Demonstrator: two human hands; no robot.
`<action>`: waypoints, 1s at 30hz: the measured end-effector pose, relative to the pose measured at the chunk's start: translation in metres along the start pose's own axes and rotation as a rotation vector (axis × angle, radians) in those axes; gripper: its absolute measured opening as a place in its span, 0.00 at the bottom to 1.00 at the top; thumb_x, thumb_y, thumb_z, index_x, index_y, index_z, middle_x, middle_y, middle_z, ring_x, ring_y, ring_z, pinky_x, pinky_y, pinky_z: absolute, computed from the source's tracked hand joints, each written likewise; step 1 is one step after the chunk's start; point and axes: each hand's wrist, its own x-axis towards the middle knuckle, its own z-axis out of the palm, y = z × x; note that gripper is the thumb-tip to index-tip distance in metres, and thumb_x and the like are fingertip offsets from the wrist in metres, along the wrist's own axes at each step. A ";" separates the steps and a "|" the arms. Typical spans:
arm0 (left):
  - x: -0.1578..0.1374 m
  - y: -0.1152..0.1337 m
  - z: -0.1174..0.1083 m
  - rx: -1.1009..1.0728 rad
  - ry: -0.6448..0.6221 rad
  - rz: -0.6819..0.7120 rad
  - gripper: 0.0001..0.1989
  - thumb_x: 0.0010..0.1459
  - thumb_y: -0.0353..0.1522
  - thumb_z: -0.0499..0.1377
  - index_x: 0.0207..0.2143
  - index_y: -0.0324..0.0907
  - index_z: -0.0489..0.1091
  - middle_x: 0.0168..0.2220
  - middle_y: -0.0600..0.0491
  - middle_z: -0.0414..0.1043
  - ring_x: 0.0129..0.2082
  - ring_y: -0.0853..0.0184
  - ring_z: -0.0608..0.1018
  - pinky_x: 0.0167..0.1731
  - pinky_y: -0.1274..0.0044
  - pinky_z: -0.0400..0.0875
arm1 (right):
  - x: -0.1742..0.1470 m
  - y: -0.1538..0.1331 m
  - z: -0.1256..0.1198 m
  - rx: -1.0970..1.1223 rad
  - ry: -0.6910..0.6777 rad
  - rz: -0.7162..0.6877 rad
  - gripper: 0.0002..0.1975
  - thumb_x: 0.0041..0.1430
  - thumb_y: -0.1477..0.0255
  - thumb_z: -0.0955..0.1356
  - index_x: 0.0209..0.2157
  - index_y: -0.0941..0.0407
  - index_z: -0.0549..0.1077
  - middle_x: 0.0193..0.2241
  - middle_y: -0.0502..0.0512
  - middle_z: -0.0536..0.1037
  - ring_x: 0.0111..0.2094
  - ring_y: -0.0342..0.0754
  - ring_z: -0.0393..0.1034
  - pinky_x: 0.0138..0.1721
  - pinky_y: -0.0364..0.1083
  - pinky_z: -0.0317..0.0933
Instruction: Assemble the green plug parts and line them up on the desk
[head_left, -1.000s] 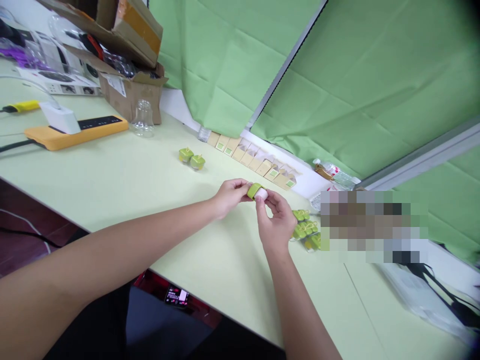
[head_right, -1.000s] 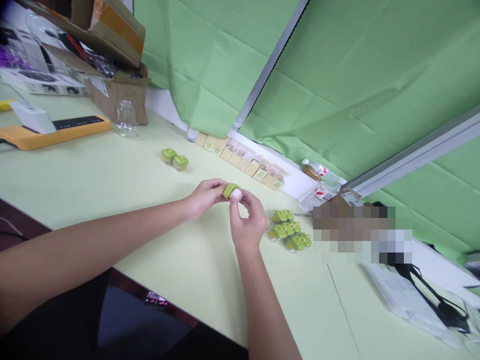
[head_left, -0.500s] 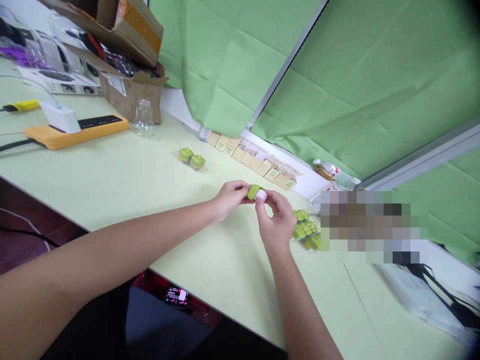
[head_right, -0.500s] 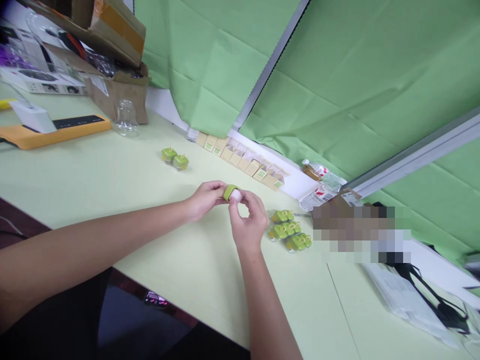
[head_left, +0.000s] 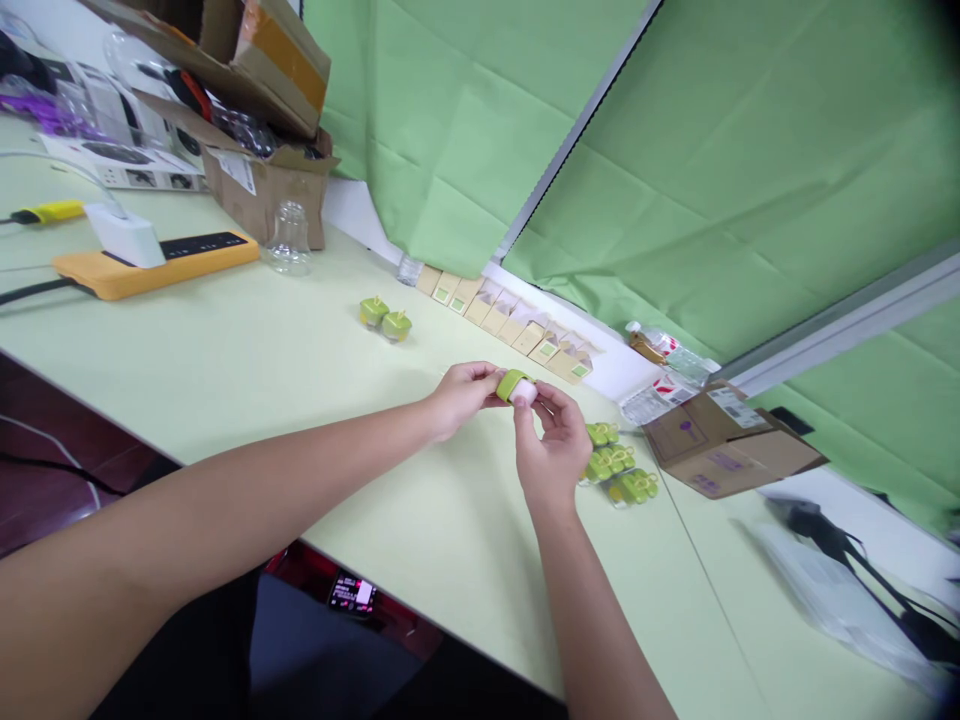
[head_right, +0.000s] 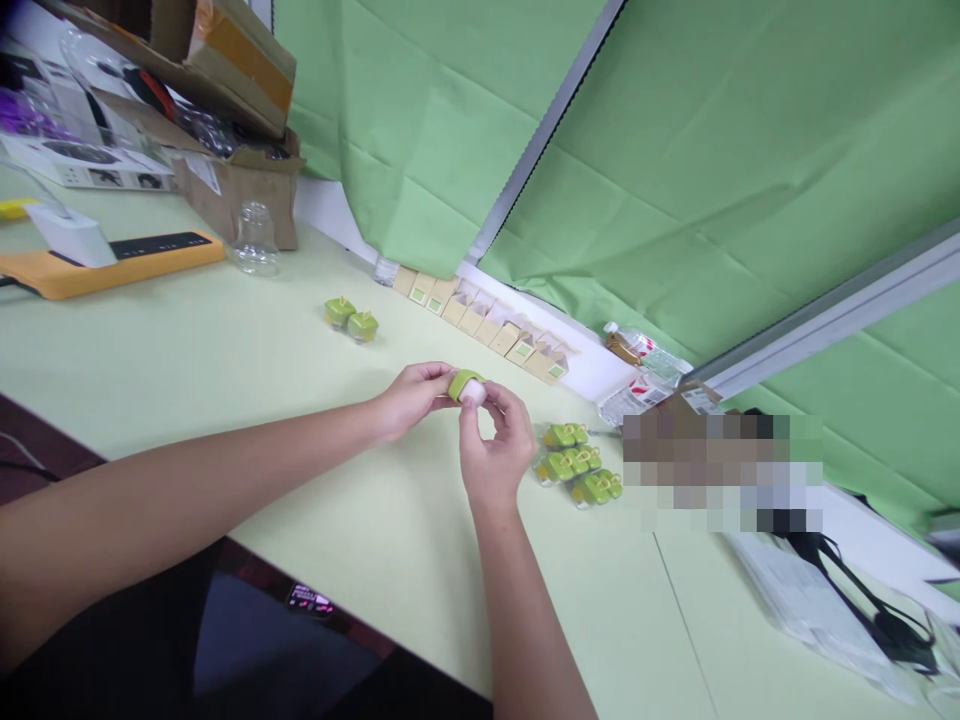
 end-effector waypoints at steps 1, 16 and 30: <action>0.000 0.000 0.000 -0.003 -0.003 0.003 0.08 0.58 0.30 0.62 0.28 0.34 0.72 0.32 0.50 0.75 0.36 0.69 0.78 0.52 0.64 0.72 | 0.000 -0.001 0.001 0.019 0.005 0.012 0.14 0.56 0.67 0.72 0.44 0.55 0.73 0.44 0.58 0.77 0.45 0.51 0.74 0.51 0.56 0.71; 0.012 0.005 -0.011 0.152 -0.016 0.011 0.09 0.57 0.32 0.64 0.28 0.34 0.73 0.30 0.52 0.73 0.32 0.70 0.77 0.46 0.68 0.75 | 0.012 0.020 -0.012 0.267 -0.201 0.436 0.20 0.54 0.59 0.73 0.47 0.52 0.73 0.44 0.56 0.78 0.42 0.51 0.76 0.45 0.56 0.72; 0.015 0.009 -0.018 0.092 -0.189 -0.109 0.09 0.51 0.33 0.68 0.31 0.36 0.74 0.32 0.50 0.76 0.33 0.69 0.78 0.45 0.71 0.74 | 0.018 0.030 -0.023 0.458 -0.369 0.634 0.16 0.54 0.58 0.72 0.41 0.51 0.76 0.38 0.52 0.79 0.35 0.47 0.76 0.42 0.52 0.73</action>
